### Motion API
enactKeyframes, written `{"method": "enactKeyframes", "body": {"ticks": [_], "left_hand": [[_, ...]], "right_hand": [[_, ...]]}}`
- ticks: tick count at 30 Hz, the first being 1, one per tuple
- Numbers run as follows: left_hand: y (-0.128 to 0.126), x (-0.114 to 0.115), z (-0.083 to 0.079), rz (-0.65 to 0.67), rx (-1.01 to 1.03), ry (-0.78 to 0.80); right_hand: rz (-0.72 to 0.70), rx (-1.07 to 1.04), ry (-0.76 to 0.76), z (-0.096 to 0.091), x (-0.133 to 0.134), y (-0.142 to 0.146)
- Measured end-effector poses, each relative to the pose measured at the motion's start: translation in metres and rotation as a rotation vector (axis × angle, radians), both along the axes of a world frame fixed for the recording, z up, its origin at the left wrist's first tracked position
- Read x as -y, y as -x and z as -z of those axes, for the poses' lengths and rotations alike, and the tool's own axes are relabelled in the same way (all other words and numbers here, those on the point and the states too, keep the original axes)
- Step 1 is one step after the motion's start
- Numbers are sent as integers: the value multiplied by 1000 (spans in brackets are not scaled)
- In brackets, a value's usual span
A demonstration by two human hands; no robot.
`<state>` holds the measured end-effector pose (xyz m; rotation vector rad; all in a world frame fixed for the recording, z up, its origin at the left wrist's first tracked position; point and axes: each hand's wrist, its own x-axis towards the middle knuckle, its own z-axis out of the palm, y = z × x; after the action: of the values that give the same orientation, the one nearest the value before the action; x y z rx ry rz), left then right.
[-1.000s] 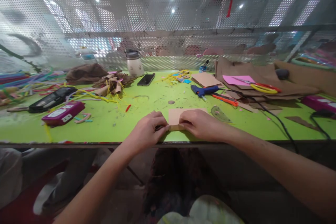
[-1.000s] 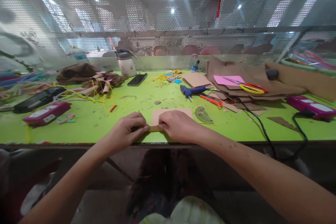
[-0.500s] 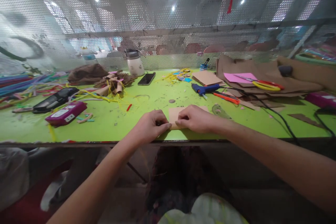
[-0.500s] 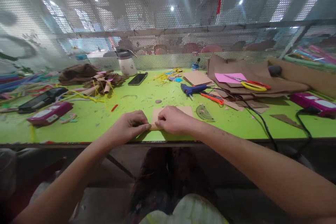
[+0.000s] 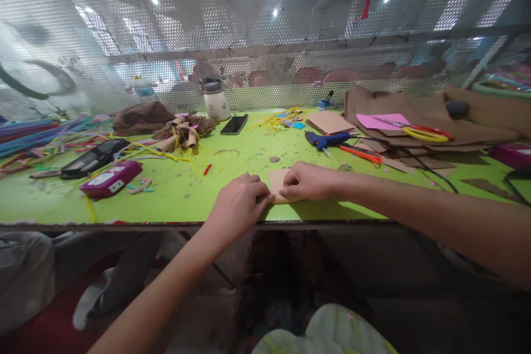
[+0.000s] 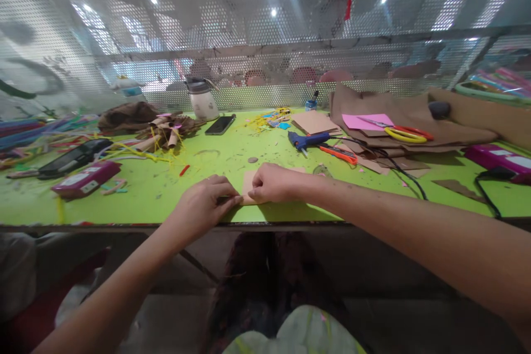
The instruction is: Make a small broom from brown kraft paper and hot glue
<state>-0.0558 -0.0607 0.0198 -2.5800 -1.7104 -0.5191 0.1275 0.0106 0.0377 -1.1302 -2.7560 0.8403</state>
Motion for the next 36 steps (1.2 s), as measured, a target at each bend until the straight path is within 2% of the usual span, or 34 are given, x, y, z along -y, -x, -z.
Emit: {"method": "enactKeyframes", "body": {"ticks": [3, 5, 8, 12, 18, 28, 33, 36], "left_hand": [[1, 4, 8, 25, 74, -96], [2, 5, 13, 100, 84, -164], [4, 6, 16, 218, 18, -249], [5, 7, 15, 295, -50, -272], [7, 6, 20, 308, -10, -297], [8, 6, 22, 327, 6, -297], [7, 6, 20, 331, 28, -273], [8, 6, 20, 329, 57, -252]], "right_hand": [[25, -10, 28, -1, 1, 0], [33, -11, 41, -1, 2, 1], [20, -1, 37, -2, 2, 1], [12, -15, 29, -3, 0, 0], [-75, -80, 62, 1, -2, -15], [20, -164, 172, 7, -4, -21], [29, -148, 189, 4, -4, -23], [-16, -105, 171, 1, -6, -25]]}}
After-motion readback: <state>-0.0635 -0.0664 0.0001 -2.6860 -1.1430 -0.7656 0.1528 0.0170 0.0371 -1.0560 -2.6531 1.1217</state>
